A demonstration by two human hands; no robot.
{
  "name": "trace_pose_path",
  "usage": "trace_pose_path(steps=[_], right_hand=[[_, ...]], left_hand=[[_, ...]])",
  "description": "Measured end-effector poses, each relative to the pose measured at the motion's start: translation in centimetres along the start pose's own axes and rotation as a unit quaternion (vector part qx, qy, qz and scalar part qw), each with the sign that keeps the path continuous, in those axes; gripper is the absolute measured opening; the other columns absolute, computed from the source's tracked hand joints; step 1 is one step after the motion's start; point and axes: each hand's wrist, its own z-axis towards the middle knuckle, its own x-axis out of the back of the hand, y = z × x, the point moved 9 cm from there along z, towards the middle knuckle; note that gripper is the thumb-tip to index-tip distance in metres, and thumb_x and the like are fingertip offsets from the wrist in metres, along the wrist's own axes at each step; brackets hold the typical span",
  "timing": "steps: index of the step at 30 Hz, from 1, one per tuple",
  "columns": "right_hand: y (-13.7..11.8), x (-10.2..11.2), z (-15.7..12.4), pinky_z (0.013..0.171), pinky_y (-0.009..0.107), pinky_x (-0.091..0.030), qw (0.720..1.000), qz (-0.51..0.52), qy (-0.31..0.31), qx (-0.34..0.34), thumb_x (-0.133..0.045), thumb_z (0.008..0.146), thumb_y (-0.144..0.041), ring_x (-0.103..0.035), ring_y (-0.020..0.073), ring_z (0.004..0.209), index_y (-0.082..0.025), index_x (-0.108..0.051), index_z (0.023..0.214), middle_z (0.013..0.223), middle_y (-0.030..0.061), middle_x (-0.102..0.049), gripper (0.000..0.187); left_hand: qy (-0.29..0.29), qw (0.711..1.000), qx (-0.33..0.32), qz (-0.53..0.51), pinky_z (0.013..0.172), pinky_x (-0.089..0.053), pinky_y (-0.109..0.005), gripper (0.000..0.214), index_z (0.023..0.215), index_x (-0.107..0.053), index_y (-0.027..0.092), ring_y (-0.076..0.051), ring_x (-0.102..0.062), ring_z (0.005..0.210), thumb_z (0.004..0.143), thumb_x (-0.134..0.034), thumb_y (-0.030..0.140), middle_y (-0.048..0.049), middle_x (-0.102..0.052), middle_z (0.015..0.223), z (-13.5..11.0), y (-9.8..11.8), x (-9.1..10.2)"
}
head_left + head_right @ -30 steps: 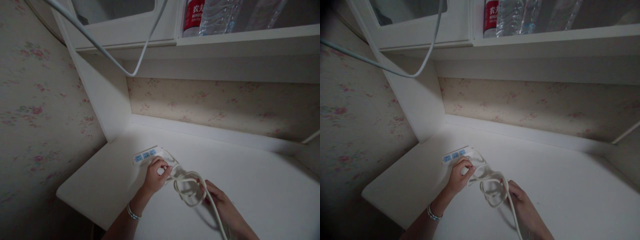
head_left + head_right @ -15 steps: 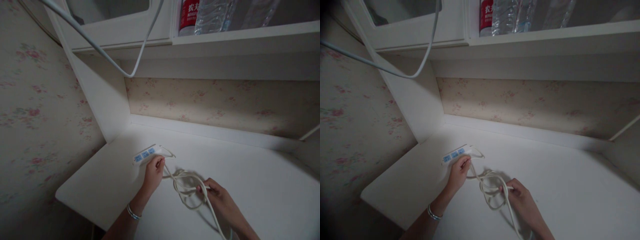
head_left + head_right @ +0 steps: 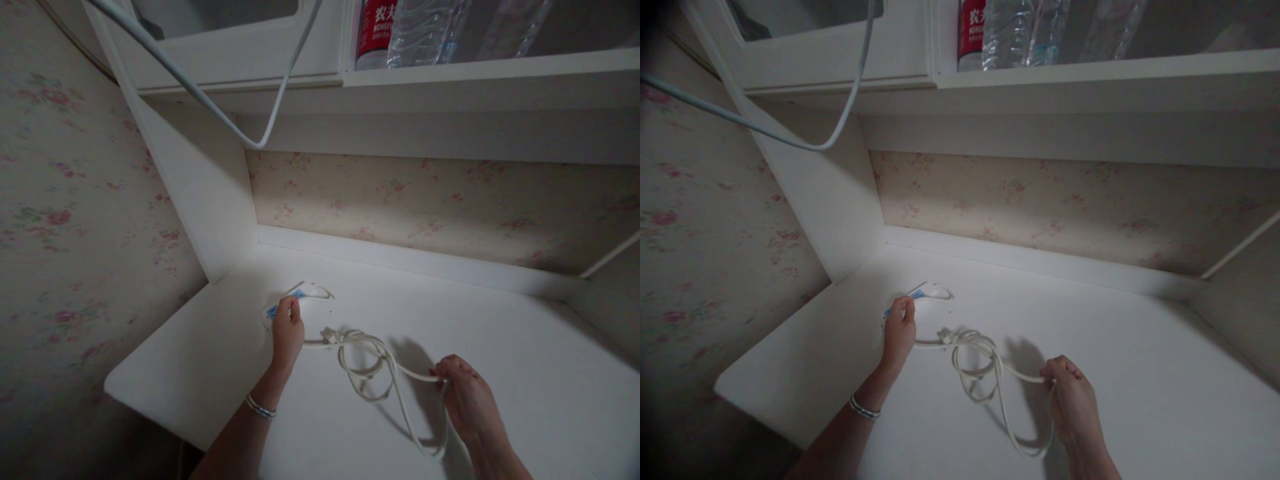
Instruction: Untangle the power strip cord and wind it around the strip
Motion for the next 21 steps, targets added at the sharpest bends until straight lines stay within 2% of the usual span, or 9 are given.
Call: trace_pose_path(steps=[4, 6, 9, 11, 14, 15, 17, 19, 21], right_hand=[[1.7, 3.4, -0.3, 0.047, 0.028, -0.035, 0.981, 0.077, 0.150, -0.093, -0.063, 0.063, -0.034, -0.043, 0.0144, 0.049, -0.024, -0.040, 0.052, 0.052, -0.0025, -0.047, 0.028], [1.5, 3.8, -0.5, 0.046, 0.028, -0.032, 0.981, 0.026, 0.158, -0.106, -0.066, 0.065, -0.040, -0.040, 0.0136, 0.046, -0.024, -0.040, 0.054, 0.048, -0.0043, -0.045, 0.032], [1.0, 3.1, -0.6, 0.044, 0.028, -0.031, 0.981, -0.115, 0.106, -0.114, -0.062, 0.072, -0.054, -0.038, 0.0139, 0.042, -0.024, -0.046, 0.058, 0.044, -0.0053, -0.041, 0.037], [0.2, 2.4, -0.4, 0.048, 0.029, -0.035, 0.972, -0.206, 0.083, -0.072, -0.056, 0.076, -0.059, -0.045, 0.0165, 0.047, -0.023, -0.052, 0.062, 0.049, -0.0022, -0.049, 0.039], [-2.0, 0.5, -0.2, 0.064, 0.034, -0.043, 0.947, -0.305, 0.062, 0.080, -0.048, 0.083, -0.057, -0.057, 0.0216, 0.066, -0.021, -0.058, 0.069, 0.074, 0.0068, -0.063, 0.040], [-2.6, -0.4, -0.4, 0.069, 0.036, -0.044, 0.934, -0.329, 0.054, 0.131, -0.046, 0.085, -0.055, -0.058, 0.0226, 0.070, -0.020, -0.059, 0.070, 0.079, 0.0086, -0.064, 0.040], [-3.3, -2.1, -0.9, 0.074, 0.038, -0.044, 0.908, -0.367, 0.030, 0.201, -0.044, 0.088, -0.052, -0.058, 0.0236, 0.074, -0.020, -0.058, 0.070, 0.079, 0.0098, -0.063, 0.040], [-3.4, -3.5, -1.4, 0.075, 0.037, -0.045, 0.899, -0.377, -0.003, 0.223, -0.041, 0.091, -0.048, -0.059, 0.0233, 0.075, -0.020, -0.060, 0.076, 0.082, 0.0102, -0.064, 0.036], [-3.2, -4.6, -1.8, 0.074, 0.035, -0.048, 0.908, -0.351, -0.052, 0.224, -0.037, 0.094, -0.040, -0.061, 0.0222, 0.081, -0.019, -0.062, 0.095, 0.098, 0.0116, -0.064, 0.033]], left_hand=[[0.007, 1.000, -0.005, 0.009, 0.082, -0.048, -0.036, 0.020, 0.095, -0.059, 0.019, -0.021, -0.061, 0.088, 0.093, -0.041, 0.028, -0.0062, -0.065, 0.090, 0.1, -0.3, -0.1], [-0.003, 0.999, -0.026, 0.030, 0.084, -0.048, -0.037, 0.020, 0.095, -0.059, 0.019, -0.022, -0.060, 0.090, 0.093, -0.041, 0.026, -0.0067, -0.063, 0.091, 0.0, 0.0, -0.3], [-0.016, 0.993, -0.075, 0.086, 0.083, -0.048, -0.039, 0.019, 0.095, -0.061, 0.018, -0.022, -0.058, 0.090, 0.091, -0.043, 0.019, -0.0092, -0.058, 0.097, -0.3, 1.1, -0.4], [-0.012, 0.984, -0.116, 0.133, 0.085, -0.046, -0.041, 0.020, 0.094, -0.064, 0.018, -0.024, -0.057, 0.094, 0.086, -0.047, 0.012, -0.0111, -0.055, 0.102, -0.8, 2.2, -0.1], [-0.014, 0.964, -0.185, 0.188, 0.091, -0.040, -0.048, 0.029, 0.092, -0.067, 0.021, -0.029, -0.052, 0.104, 0.079, -0.049, 0.002, -0.0114, -0.057, 0.108, -2.1, 4.2, 0.1], [-0.037, 0.959, -0.212, 0.187, 0.091, -0.040, -0.048, 0.032, 0.090, -0.068, 0.022, -0.029, -0.053, 0.103, 0.078, -0.049, 0.000, -0.0102, -0.059, 0.106, -2.7, 5.0, -0.3], [-0.123, 0.943, -0.272, 0.149, 0.090, -0.042, -0.044, 0.034, 0.087, -0.068, 0.024, -0.025, -0.055, 0.098, 0.076, -0.048, -0.001, -0.0074, -0.062, 0.099, -4.3, 6.4, -1.8], [-0.215, 0.922, -0.303, 0.111, 0.091, -0.044, -0.040, 0.036, 0.095, -0.066, 0.025, -0.023, -0.056, 0.100, 0.075, -0.050, 0.000, -0.0062, -0.062, 0.101, -5.8, 7.3, -3.5], [-0.267, 0.912, -0.293, 0.102, 0.096, -0.043, -0.041, 0.045, 0.111, -0.061, 0.026, -0.025, -0.053, 0.110, 0.072, -0.056, 0.004, -0.0074, -0.060, 0.114, -6.6, 7.2, -4.6]])
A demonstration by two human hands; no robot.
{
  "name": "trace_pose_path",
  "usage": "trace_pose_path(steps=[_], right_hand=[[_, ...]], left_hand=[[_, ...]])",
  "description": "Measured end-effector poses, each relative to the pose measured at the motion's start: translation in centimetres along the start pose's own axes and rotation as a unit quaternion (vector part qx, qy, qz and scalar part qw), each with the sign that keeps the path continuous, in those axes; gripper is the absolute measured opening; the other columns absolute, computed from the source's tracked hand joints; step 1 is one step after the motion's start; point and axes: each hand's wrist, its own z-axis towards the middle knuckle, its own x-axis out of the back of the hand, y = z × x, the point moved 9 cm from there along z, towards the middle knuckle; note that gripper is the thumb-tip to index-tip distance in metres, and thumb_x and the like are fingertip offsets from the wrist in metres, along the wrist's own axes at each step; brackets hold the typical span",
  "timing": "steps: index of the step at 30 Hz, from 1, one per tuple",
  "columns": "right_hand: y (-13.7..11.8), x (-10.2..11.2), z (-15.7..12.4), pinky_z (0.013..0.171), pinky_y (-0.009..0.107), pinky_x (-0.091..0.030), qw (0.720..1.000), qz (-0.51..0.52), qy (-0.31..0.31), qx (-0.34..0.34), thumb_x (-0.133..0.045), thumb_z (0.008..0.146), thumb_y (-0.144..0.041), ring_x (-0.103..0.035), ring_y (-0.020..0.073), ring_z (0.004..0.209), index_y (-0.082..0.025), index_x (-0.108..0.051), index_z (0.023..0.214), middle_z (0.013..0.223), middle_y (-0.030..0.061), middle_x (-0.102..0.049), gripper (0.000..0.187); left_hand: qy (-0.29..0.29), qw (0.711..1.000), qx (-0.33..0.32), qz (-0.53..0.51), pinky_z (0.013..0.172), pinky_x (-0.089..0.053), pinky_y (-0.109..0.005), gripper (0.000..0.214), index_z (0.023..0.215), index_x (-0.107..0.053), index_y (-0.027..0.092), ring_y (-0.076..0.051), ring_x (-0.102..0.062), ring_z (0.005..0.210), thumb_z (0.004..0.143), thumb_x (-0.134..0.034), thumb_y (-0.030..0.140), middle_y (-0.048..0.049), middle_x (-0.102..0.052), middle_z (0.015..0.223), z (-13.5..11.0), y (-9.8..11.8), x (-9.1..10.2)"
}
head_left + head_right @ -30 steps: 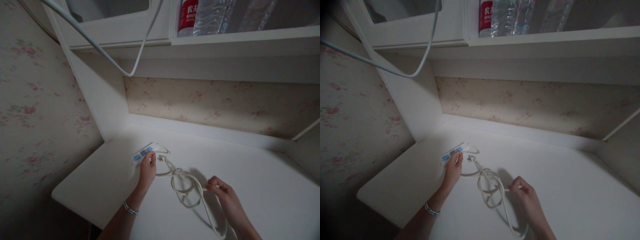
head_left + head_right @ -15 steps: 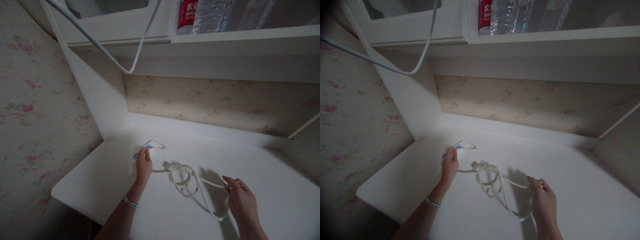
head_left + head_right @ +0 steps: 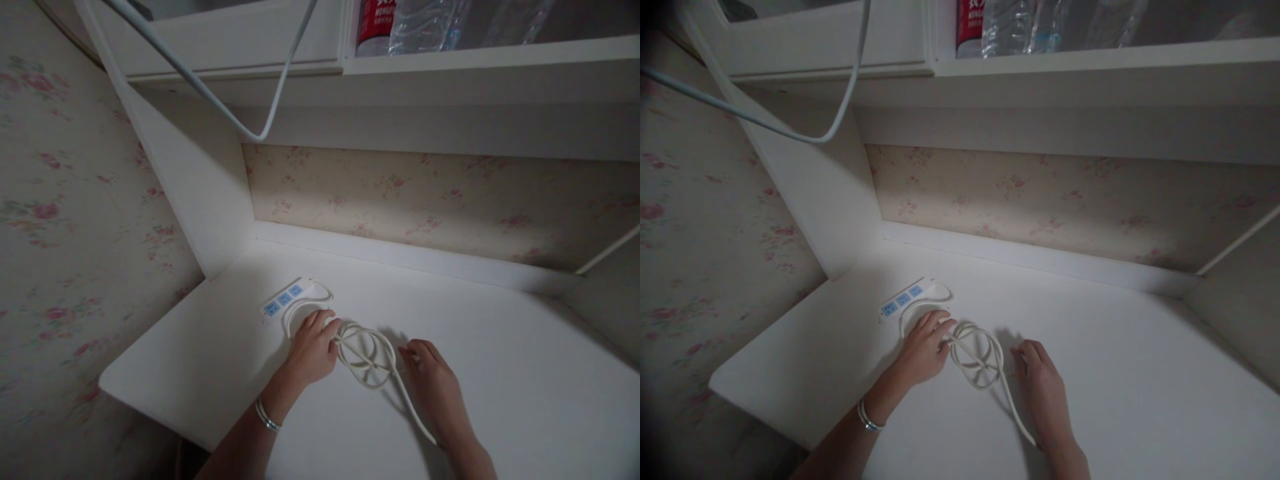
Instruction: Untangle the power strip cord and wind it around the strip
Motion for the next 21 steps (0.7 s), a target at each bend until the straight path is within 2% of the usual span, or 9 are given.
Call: trace_pose_path(steps=[2, 3, 7, 10, 13, 15, 16, 18, 21], right_hand=[[-1.0, -0.6, -0.1, 0.078, 0.033, -0.049, 0.998, 0.047, -0.043, 0.024, -0.036, 0.094, -0.033, -0.063, 0.0212, 0.090, -0.020, -0.061, 0.112, 0.114, 0.0116, -0.061, 0.033], [-1.6, -0.8, -0.2, 0.082, 0.034, -0.049, 0.995, 0.064, -0.066, 0.040, -0.036, 0.094, -0.030, -0.062, 0.0212, 0.095, -0.021, -0.062, 0.113, 0.117, 0.0109, -0.061, 0.034], [-3.8, -1.4, -0.4, 0.089, 0.036, -0.047, 0.978, 0.104, -0.161, 0.084, -0.045, 0.089, -0.029, -0.063, 0.0240, 0.098, -0.023, -0.071, 0.096, 0.106, 0.0098, -0.068, 0.028], [-4.2, -1.8, -0.5, 0.092, 0.041, -0.046, 0.971, 0.107, -0.193, 0.087, -0.051, 0.084, -0.035, -0.063, 0.0274, 0.098, -0.025, -0.073, 0.091, 0.099, 0.0101, -0.071, 0.025], [-3.6, -2.6, -0.5, 0.106, 0.054, -0.032, 0.972, 0.098, -0.202, 0.072, -0.053, 0.082, -0.040, -0.061, 0.0314, 0.107, -0.027, -0.072, 0.095, 0.105, 0.0096, -0.071, 0.027], [-3.6, -3.2, -0.5, 0.111, 0.058, -0.021, 0.967, 0.108, -0.218, 0.072, -0.051, 0.082, -0.043, -0.059, 0.0326, 0.112, -0.027, -0.072, 0.100, 0.110, 0.0086, -0.070, 0.032], [-3.8, -3.3, -0.5, 0.112, 0.056, -0.021, 0.965, 0.118, -0.223, 0.073, -0.049, 0.083, -0.045, -0.058, 0.0324, 0.114, -0.026, -0.071, 0.101, 0.113, 0.0083, -0.069, 0.034], [-4.4, -3.1, -0.4, 0.109, 0.049, -0.032, 0.963, 0.139, -0.218, 0.069, -0.046, 0.086, -0.047, -0.058, 0.0308, 0.115, -0.026, -0.070, 0.105, 0.115, 0.0086, -0.068, 0.037], [-5.8, -2.8, -0.4, 0.093, 0.037, -0.049, 0.963, 0.152, -0.206, 0.078, -0.044, 0.090, -0.045, -0.063, 0.0281, 0.106, -0.023, -0.068, 0.108, 0.114, 0.0107, -0.068, 0.037]], left_hand=[[-0.022, 0.999, 0.024, -0.002, 0.100, -0.041, -0.043, 0.050, 0.119, -0.056, 0.026, -0.027, -0.049, 0.116, 0.072, -0.059, 0.008, -0.0087, -0.057, 0.120, 0.0, -0.5, -0.7], [-0.029, 0.999, 0.033, -0.002, 0.100, -0.041, -0.043, 0.046, 0.117, -0.057, 0.025, -0.026, -0.050, 0.115, 0.074, -0.059, 0.010, -0.0087, -0.057, 0.118, -0.1, -0.8, -0.9], [-0.058, 0.998, 0.039, 0.000, 0.094, -0.045, -0.040, 0.025, 0.100, -0.065, 0.023, -0.022, -0.055, 0.102, 0.081, -0.054, 0.009, -0.0061, -0.060, 0.098, -0.2, -1.6, -1.5], [-0.039, 0.999, 0.036, -0.001, 0.090, -0.048, -0.037, 0.029, 0.105, -0.067, 0.026, -0.021, -0.055, 0.098, 0.083, -0.055, 0.010, -0.0053, -0.059, 0.097, -0.2, -1.7, -0.8], [0.019, 0.999, 0.045, 0.000, 0.082, -0.051, -0.035, 0.040, 0.116, -0.063, 0.033, -0.021, -0.055, 0.095, 0.085, -0.055, 0.011, -0.0056, -0.057, 0.101, -0.3, -1.5, 0.5], [0.026, 0.999, 0.031, 0.014, 0.075, -0.053, -0.034, 0.044, 0.119, -0.062, 0.037, -0.022, -0.056, 0.091, 0.084, -0.054, 0.011, -0.0060, -0.057, 0.100, -0.4, -0.5, 0.6], [0.016, 0.999, 0.020, 0.027, 0.071, -0.053, -0.033, 0.046, 0.120, -0.060, 0.037, -0.023, -0.056, 0.089, 0.084, -0.054, 0.011, -0.0063, -0.057, 0.099, -0.5, 0.2, 0.4], [-0.010, 0.998, 0.011, 0.056, 0.065, -0.053, -0.031, 0.046, 0.122, -0.059, 0.035, -0.024, -0.057, 0.087, 0.085, -0.052, 0.010, -0.0072, -0.058, 0.095, -0.7, 1.5, -0.2], [-0.051, 0.995, 0.009, 0.081, 0.064, -0.056, -0.033, 0.043, 0.124, -0.055, 0.028, -0.025, -0.057, 0.090, 0.085, -0.050, 0.010, -0.0080, -0.059, 0.102, -0.8, 3.3, -1.1]])
